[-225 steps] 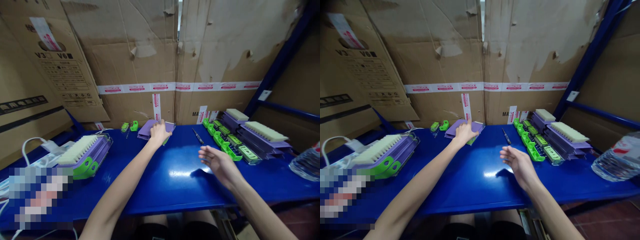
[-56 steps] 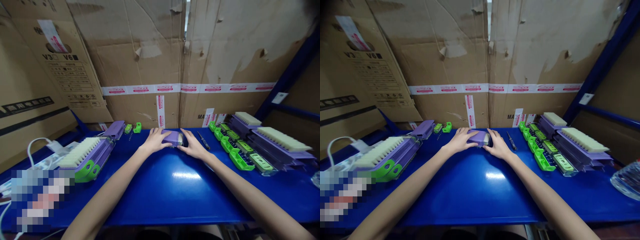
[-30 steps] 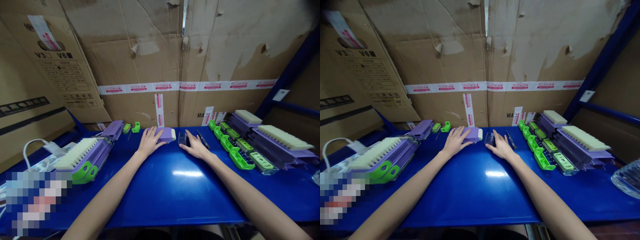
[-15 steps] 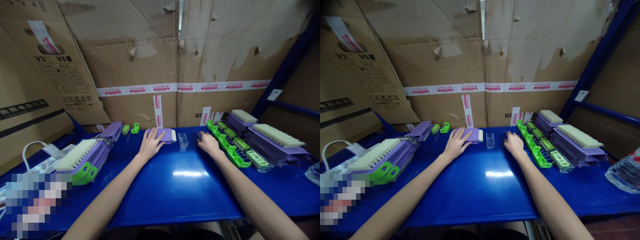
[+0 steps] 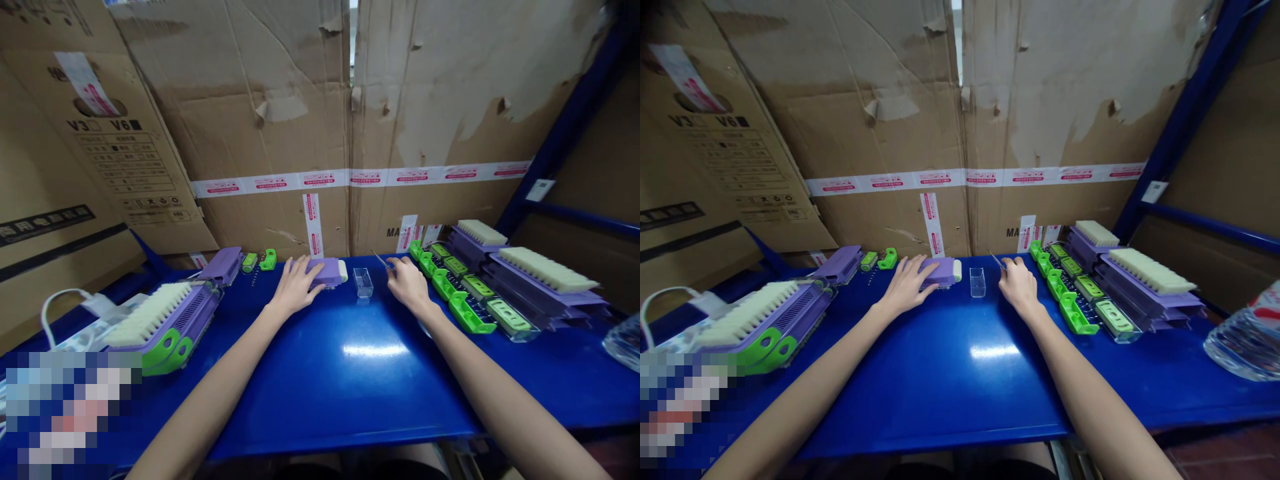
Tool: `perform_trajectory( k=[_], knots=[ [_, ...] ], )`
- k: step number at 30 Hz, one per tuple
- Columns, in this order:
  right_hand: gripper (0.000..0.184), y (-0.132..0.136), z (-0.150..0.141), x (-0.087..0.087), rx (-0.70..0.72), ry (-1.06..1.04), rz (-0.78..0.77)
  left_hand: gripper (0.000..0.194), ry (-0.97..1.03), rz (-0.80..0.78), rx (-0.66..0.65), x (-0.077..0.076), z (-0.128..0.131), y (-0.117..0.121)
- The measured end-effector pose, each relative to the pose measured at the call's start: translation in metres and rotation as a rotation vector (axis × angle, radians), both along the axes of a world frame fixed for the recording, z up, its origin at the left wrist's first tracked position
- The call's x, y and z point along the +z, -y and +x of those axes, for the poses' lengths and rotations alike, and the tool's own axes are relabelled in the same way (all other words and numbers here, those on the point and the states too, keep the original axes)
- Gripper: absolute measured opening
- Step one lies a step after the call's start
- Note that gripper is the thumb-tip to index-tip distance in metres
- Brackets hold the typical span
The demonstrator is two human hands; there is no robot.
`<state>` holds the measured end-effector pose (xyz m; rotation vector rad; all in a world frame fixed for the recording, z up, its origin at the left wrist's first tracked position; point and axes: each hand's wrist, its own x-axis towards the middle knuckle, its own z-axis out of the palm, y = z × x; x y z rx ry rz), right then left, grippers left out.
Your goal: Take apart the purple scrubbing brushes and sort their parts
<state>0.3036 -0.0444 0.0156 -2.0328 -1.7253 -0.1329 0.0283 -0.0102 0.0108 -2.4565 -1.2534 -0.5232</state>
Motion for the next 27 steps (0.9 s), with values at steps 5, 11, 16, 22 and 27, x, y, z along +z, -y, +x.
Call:
perform_trajectory(
  k=[5, 11, 16, 22, 27],
  knots=[
    [0.039, 0.000, -0.001, -0.002, 0.011, -0.010, -0.011, 0.070, 0.067, -0.243, 0.001, 0.022, 0.001, -0.012],
    [0.039, 0.000, -0.002, -0.001, 0.035, -0.027, 0.026, 0.069, 0.118, -0.307, 0.004, 0.044, 0.008, -0.021],
    [0.038, 0.001, -0.004, -0.001, 0.077, -0.036, 0.049, 0.065, 0.105, -0.207, 0.067, 0.046, 0.013, -0.030],
    [0.038, 0.003, -0.006, -0.001, 0.106, -0.041, 0.022, 0.066, 0.083, -0.285, 0.246, 0.040, 0.008, -0.060],
    [0.039, 0.003, -0.006, 0.000, 0.118, -0.041, 0.024, 0.064, 0.068, -0.361, 0.343, 0.034, 0.001, -0.071]
  ],
)
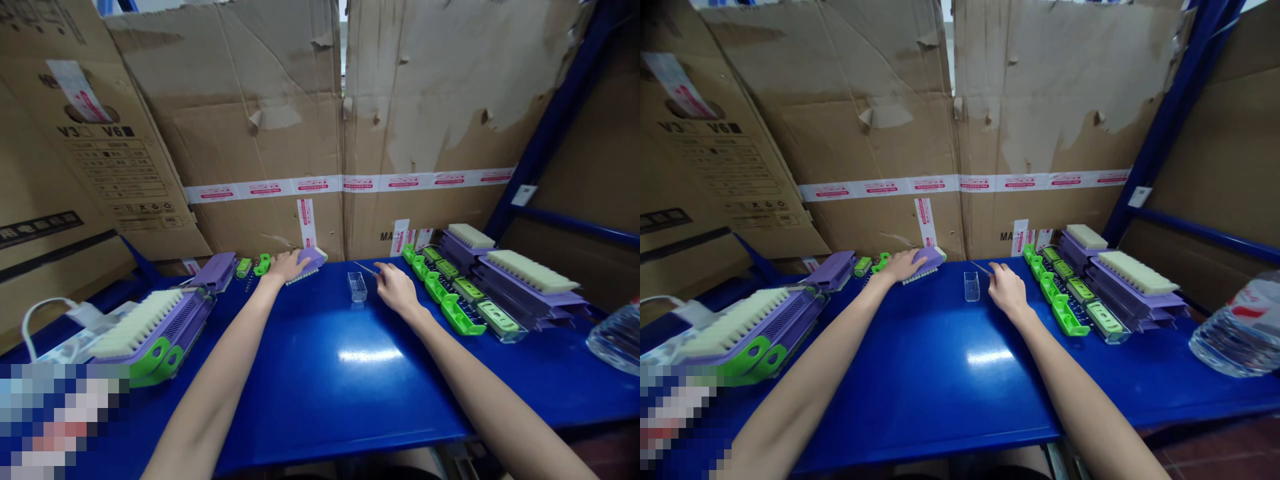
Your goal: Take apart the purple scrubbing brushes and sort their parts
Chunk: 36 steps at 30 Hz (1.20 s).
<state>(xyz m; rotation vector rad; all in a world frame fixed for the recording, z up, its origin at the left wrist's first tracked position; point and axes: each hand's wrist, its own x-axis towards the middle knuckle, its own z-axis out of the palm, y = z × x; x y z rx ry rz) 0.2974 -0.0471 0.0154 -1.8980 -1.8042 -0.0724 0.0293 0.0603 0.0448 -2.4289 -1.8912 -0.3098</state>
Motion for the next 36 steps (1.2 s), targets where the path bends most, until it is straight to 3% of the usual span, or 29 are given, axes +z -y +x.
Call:
perform_trajectory(
  k=[4, 11, 17, 23, 30, 36],
  knots=[
    [0.039, 0.000, 0.000, 0.000, 0.003, 0.000, 0.006, 0.070, 0.022, 0.041, -0.007, -0.002, -0.004, 0.002],
    [0.038, -0.001, -0.001, -0.002, 0.014, 0.003, 0.022, 0.075, -0.146, 0.223, -0.215, -0.002, 0.000, 0.021],
    [0.039, 0.001, -0.003, -0.001, 0.021, 0.001, 0.023, 0.054, -0.312, 0.318, -0.333, -0.002, 0.006, 0.035],
    [0.038, 0.001, -0.004, -0.002, 0.028, 0.001, 0.028, 0.040, -0.254, 0.395, -0.408, -0.011, 0.007, 0.043],
    [0.036, 0.001, -0.005, -0.003, 0.171, 0.007, 0.120, 0.035, -0.220, 0.357, -0.429, -0.014, 0.006, 0.056],
    [0.034, 0.007, -0.010, -0.001, 0.310, 0.006, 0.213, 0.053, -0.143, 0.284, -0.411, -0.009, 0.006, 0.056]
  ],
)
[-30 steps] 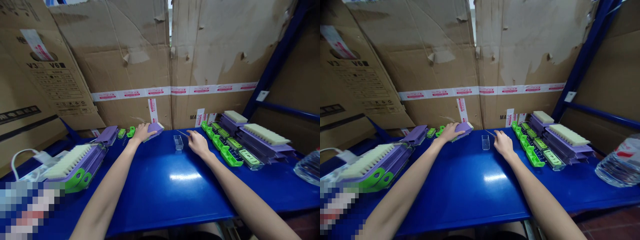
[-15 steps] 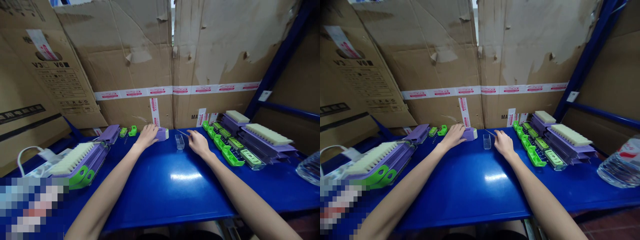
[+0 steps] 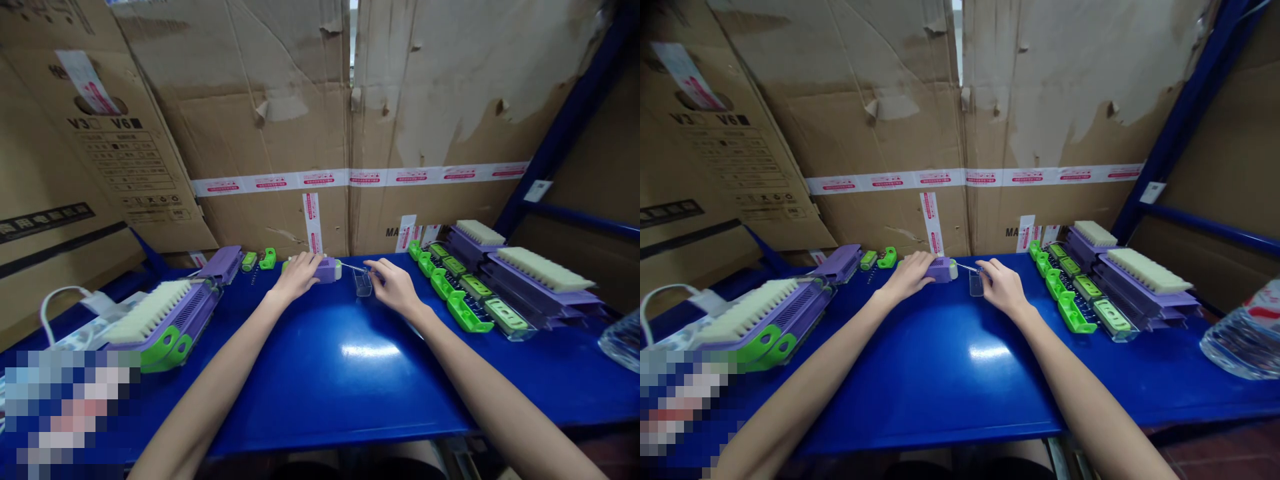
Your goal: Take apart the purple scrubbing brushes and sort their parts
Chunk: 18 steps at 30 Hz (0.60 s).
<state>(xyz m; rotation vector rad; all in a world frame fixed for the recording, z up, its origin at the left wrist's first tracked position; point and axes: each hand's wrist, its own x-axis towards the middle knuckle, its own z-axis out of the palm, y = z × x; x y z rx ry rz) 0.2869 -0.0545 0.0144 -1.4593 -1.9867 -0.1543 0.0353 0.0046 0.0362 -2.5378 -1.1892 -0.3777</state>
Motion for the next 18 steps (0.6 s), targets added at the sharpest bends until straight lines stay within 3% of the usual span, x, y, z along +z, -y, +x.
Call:
perform_trajectory(
  k=[3, 10, 18],
  knots=[
    [0.034, 0.001, -0.001, 0.000, 0.040, -0.003, 0.022, 0.060, 0.052, -0.098, -0.014, 0.005, 0.000, -0.003],
    [0.032, -0.004, -0.004, -0.002, 0.045, -0.053, 0.014, 0.046, 0.122, -0.141, 0.006, 0.012, 0.014, -0.006],
    [0.032, -0.002, -0.011, 0.019, 0.001, -0.034, -0.081, 0.032, 0.234, -0.196, 0.013, 0.003, 0.035, -0.021]
  ],
)
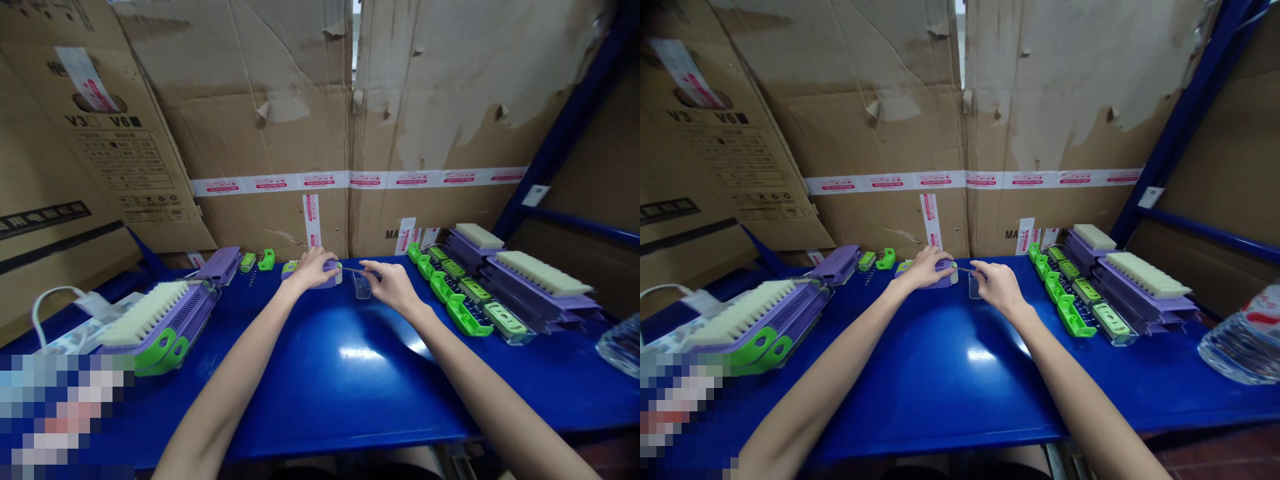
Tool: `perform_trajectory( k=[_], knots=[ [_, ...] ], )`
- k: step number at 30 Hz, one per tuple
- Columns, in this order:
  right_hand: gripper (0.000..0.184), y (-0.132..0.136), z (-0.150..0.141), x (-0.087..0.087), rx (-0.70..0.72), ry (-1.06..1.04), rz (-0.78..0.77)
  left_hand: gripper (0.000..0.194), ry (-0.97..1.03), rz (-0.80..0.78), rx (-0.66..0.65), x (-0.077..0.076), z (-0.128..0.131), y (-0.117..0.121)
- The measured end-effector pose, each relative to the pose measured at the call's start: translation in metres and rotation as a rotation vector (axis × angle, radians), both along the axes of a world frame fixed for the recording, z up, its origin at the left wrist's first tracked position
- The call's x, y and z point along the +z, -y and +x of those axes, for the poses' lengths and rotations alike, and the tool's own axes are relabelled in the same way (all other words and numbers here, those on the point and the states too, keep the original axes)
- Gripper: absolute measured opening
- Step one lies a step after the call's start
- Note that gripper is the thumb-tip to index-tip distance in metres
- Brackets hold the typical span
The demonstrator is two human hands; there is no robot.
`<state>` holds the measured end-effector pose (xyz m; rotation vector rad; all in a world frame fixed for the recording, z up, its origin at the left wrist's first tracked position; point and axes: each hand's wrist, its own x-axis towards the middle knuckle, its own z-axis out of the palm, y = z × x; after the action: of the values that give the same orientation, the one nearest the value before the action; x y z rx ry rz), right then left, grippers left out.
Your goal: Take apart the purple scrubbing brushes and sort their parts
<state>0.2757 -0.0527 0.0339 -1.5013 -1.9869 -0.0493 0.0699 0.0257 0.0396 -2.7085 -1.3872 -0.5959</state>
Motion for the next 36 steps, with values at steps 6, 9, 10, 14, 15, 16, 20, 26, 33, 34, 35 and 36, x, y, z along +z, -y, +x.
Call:
perform_trajectory(
  k=[6, 9, 10, 14, 15, 16, 20, 26, 33, 34, 35, 36],
  knots=[
    [0.036, 0.004, -0.008, 0.007, -0.036, 0.033, 0.011, 0.027, 0.013, -0.031, 0.012, 0.001, 0.004, 0.000],
    [0.035, 0.007, -0.013, 0.002, -0.063, 0.084, 0.024, 0.027, 0.010, -0.031, 0.015, 0.001, 0.006, 0.000],
    [0.035, 0.008, -0.013, 0.000, -0.068, 0.099, 0.023, 0.026, 0.014, -0.028, 0.005, 0.001, 0.006, 0.000],
    [0.036, 0.010, -0.013, -0.007, -0.096, 0.163, -0.057, 0.024, 0.032, -0.068, -0.050, -0.001, 0.010, -0.001],
    [0.036, 0.010, -0.013, -0.007, -0.112, 0.184, -0.080, 0.024, 0.034, -0.086, -0.051, -0.001, 0.011, -0.002],
    [0.036, 0.010, -0.013, -0.007, -0.130, 0.205, -0.093, 0.024, 0.036, -0.100, -0.046, -0.002, 0.012, -0.002],
    [0.036, 0.013, -0.016, -0.005, -0.178, 0.286, -0.089, 0.025, 0.040, -0.085, -0.028, -0.004, 0.013, -0.002],
    [0.038, 0.020, -0.026, -0.007, -0.152, 0.289, -0.105, 0.025, 0.005, -0.014, -0.038, -0.004, 0.012, 0.000],
    [0.039, 0.019, -0.029, -0.008, -0.092, 0.149, -0.053, 0.026, 0.002, -0.008, -0.041, -0.005, 0.012, 0.000],
    [0.040, 0.019, -0.028, -0.008, -0.083, 0.128, -0.052, 0.027, 0.005, -0.009, -0.042, -0.005, 0.012, 0.001],
    [0.040, 0.018, -0.027, -0.008, -0.075, 0.110, -0.051, 0.027, 0.006, -0.008, -0.043, -0.005, 0.012, 0.001],
    [0.040, 0.017, -0.027, -0.009, -0.066, 0.093, -0.049, 0.027, 0.009, -0.006, -0.044, -0.005, 0.012, 0.001]
  ],
)
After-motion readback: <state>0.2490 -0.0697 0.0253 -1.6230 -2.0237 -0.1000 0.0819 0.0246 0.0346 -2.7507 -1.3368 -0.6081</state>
